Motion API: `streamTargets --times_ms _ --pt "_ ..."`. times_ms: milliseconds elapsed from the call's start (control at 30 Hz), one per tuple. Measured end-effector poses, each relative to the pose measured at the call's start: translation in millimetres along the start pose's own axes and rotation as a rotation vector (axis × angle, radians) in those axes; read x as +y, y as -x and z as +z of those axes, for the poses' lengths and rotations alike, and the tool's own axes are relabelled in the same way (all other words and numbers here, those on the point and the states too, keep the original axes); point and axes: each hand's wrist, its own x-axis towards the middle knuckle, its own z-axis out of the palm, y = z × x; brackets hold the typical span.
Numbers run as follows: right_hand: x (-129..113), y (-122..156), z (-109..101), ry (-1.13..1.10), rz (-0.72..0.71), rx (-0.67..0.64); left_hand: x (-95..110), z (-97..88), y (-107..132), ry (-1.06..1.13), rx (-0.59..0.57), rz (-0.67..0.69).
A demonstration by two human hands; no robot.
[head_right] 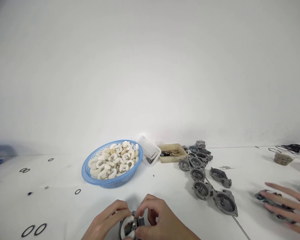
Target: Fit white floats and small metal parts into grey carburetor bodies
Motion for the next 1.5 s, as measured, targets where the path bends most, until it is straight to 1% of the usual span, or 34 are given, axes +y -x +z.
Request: streamTargets --times_ms 233,533,800,967,1300,1500 --pt "0.3 -0.3 -0.2 -0.008 -0.01 -0.009 2.1 -0.4 -0.6 -0.001 0.0 0.012" --pt "-5.0 -0.7 0.5 -0.005 0.023 -0.006 0.6 0.6 -0.2 0.012 -0.013 -0.004" --pt "-5.2 0.3 1.5 0.007 0.017 -0.004 2.5 0.6 0.9 0.071 -0.062 -0.098" --pt "-2.2 -0.4 1.7 0.003 0.015 -0.001 5.1 -1.0 -0.8 0.065 -0.087 -0.124" --pt "0.1 -1.4 1.5 0.0 0.012 -0.002 3.5 1.0 0.9 0.044 -0.009 -0.058" --pt "-0.5 -0.9 1.2 0.024 0.02 -0.002 3.2 -0.1 0.6 0.024 -0.006 -0.022"
